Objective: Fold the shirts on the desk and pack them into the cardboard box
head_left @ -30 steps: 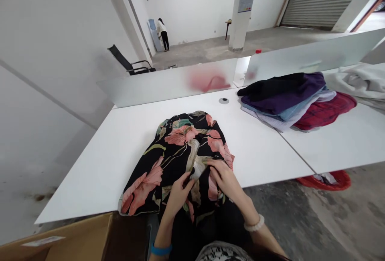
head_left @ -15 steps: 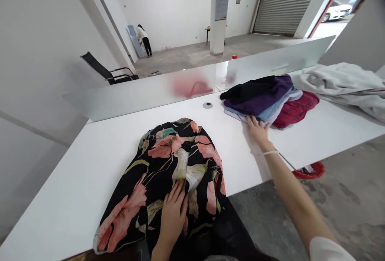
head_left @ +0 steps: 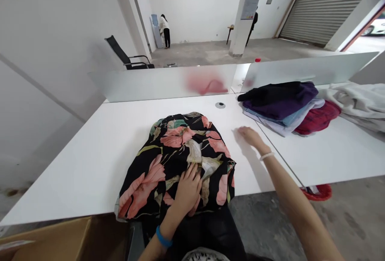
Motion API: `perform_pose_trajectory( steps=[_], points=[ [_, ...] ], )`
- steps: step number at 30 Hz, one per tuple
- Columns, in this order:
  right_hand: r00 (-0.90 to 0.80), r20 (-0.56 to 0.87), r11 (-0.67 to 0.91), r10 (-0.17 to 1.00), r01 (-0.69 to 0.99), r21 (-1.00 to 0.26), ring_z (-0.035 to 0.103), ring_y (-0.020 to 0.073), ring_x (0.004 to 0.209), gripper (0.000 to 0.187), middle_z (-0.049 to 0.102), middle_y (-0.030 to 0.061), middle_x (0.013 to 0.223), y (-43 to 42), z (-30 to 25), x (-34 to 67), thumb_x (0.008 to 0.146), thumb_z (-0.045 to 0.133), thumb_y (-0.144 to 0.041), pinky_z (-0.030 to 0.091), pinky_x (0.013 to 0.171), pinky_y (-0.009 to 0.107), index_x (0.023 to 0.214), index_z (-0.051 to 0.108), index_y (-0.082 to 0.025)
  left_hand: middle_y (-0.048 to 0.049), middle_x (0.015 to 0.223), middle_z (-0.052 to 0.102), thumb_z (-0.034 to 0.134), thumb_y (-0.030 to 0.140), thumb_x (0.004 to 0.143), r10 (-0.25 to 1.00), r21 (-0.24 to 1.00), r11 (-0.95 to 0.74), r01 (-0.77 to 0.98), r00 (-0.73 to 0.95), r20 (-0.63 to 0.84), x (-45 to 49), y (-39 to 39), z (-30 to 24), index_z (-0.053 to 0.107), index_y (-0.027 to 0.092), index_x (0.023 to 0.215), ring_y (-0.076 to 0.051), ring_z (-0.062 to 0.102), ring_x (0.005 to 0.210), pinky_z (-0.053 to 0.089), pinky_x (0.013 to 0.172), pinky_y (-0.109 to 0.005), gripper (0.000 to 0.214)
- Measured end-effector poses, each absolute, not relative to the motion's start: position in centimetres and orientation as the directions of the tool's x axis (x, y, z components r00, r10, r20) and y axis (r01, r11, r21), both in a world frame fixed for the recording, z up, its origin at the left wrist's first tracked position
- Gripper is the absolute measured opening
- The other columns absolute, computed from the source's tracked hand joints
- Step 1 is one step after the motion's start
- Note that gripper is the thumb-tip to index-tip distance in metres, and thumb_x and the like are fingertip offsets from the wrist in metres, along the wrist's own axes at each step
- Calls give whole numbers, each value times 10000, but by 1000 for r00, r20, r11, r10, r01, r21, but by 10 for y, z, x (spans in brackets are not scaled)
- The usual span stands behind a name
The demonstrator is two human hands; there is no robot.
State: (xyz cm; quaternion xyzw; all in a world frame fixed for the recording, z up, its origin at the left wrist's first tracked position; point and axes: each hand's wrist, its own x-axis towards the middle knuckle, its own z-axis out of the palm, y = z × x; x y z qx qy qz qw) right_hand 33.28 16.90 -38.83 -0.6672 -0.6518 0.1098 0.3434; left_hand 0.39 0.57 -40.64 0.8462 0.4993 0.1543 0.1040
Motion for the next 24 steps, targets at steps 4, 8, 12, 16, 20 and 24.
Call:
perform_pose_trajectory(
  steps=[4, 8, 12, 16, 20, 24],
  points=[
    [-73, 234, 200, 969, 787, -584, 552, 196, 815, 189, 637, 68, 841, 150, -403, 268, 771, 644, -377, 432, 801, 305, 745, 574, -203, -106, 1242, 639, 407, 274, 923, 844, 620, -476, 624, 521, 124, 10, 13, -380, 647, 206, 1110, -240, 574, 1177, 454, 971, -392, 312],
    [-29, 206, 153, 978, 771, -618, 541, 181, 718, 168, 614, 58, 765, 142, -399, 258, 808, 570, -331, 417, 702, 286, 717, 509, -203, -74, 1145, 681, 377, 362, 920, 968, 728, -249, 638, 139, 209, -43, 34, -363, 632, 229, 1121, -213, 615, 1084, 457, 963, -347, 351],
    [97, 190, 64, 977, 715, -697, 539, 164, 606, 252, 611, 32, 674, 143, -380, 273, 914, 375, -373, 409, 596, 275, 806, 521, -200, -200, 1354, 517, 465, 412, 827, 902, 533, 38, 845, -259, 347, -114, 51, -382, 550, 115, 1207, -349, 417, 1299, 314, 1067, -543, 490],
    [159, 173, 80, 972, 465, -882, 645, 181, 805, 337, 697, 94, 938, 150, -351, 282, 953, 298, -358, 488, 671, 300, 1058, 552, -163, -226, 1208, 608, 442, 391, 813, 922, 549, 152, 822, -318, 220, -155, 55, -397, 594, 117, 1035, -365, 517, 1193, 382, 997, -557, 384],
    [238, 162, 82, 958, 315, -946, 654, 232, 955, 314, 692, 123, 1067, 167, -310, 292, 951, 349, -312, 531, 761, 398, 1121, 564, -157, -121, 952, 676, 431, 409, 813, 867, 683, 150, 715, -427, 257, -185, 72, -362, 581, 155, 932, -273, 634, 925, 503, 870, -463, 319],
    [340, 226, 119, 913, 310, -943, 620, 276, 1074, 350, 667, 78, 1148, 191, -259, 309, 956, 322, -327, 541, 774, 466, 1165, 579, -214, -68, 994, 663, 474, 417, 792, 775, 747, 48, 663, -497, 391, -217, 95, -299, 564, 136, 991, -228, 614, 983, 486, 928, -452, 356]
  ],
)
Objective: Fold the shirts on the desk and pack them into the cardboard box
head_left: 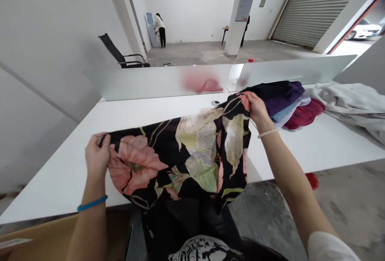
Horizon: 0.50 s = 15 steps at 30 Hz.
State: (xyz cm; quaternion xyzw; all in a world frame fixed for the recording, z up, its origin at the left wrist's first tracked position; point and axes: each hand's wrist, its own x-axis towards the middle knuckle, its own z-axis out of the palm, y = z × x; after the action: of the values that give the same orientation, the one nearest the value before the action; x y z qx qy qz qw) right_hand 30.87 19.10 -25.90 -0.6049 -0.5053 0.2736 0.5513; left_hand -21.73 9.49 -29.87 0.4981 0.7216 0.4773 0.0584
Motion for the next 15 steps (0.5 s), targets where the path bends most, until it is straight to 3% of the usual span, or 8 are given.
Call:
perform_pose_trajectory(
  steps=[2, 4, 6, 8, 11, 13, 15],
  points=[
    [387, 277, 151, 880, 325, -934, 579, 284, 1155, 393, 638, 65, 1208, 198, -241, 320, 962, 271, -315, 534, 783, 450, 1211, 563, -229, -55, 1079, 651, 464, 458, 809, 717, 769, -21, 639, -526, 457, -228, 93, -277, 547, 140, 1046, -218, 595, 1060, 466, 972, -432, 405],
    [430, 318, 164, 845, 357, -920, 544, 280, 1205, 428, 594, 72, 1274, 195, -237, 331, 962, 233, -305, 522, 799, 430, 1276, 515, -230, -22, 1062, 665, 509, 562, 767, 742, 784, -46, 619, -505, 442, -235, 76, -269, 571, 177, 1001, -234, 600, 1065, 486, 957, -430, 455],
    [450, 324, 131, 832, 409, -903, 564, 270, 1177, 435, 579, 96, 1284, 183, -251, 341, 960, 238, -313, 520, 803, 422, 1309, 477, -212, 14, 943, 703, 580, 682, 645, 893, 764, 7, 645, -348, 285, -240, 50, -276, 624, 229, 893, -261, 633, 987, 532, 892, -439, 519],
    [442, 291, 57, 849, 470, -881, 638, 263, 1033, 409, 634, 128, 1165, 160, -279, 345, 954, 305, -350, 533, 759, 423, 1243, 528, -166, 20, 883, 734, 632, 721, 549, 997, 688, 53, 723, -72, -1, -244, 24, -292, 682, 274, 838, -282, 658, 934, 552, 858, -425, 535],
    [402, 238, -47, 884, 583, -811, 668, 238, 814, 373, 680, 121, 951, 120, -328, 339, 929, 439, -414, 541, 690, 423, 1087, 615, -127, -20, 1048, 731, 596, 665, 664, 949, 622, 34, 782, 171, -267, -242, 8, -317, 719, 285, 980, -292, 660, 999, 543, 875, -383, 509],
    [358, 240, -75, 902, 678, -731, 648, 210, 844, 340, 664, 102, 999, 97, -354, 330, 924, 501, -411, 543, 734, 409, 1099, 611, -141, -37, 1153, 694, 506, 637, 755, 950, 588, 28, 808, 162, -267, -232, 18, -328, 687, 273, 1086, -290, 641, 1052, 530, 887, -382, 524],
    [304, 245, -75, 921, 754, -653, 619, 191, 939, 321, 617, 87, 1119, 80, -372, 319, 923, 539, -379, 533, 807, 394, 1157, 582, -163, -58, 1165, 686, 440, 620, 790, 980, 528, 7, 849, 98, -171, -212, 43, -334, 664, 251, 1112, -298, 633, 1053, 509, 902, -409, 539]
  ],
)
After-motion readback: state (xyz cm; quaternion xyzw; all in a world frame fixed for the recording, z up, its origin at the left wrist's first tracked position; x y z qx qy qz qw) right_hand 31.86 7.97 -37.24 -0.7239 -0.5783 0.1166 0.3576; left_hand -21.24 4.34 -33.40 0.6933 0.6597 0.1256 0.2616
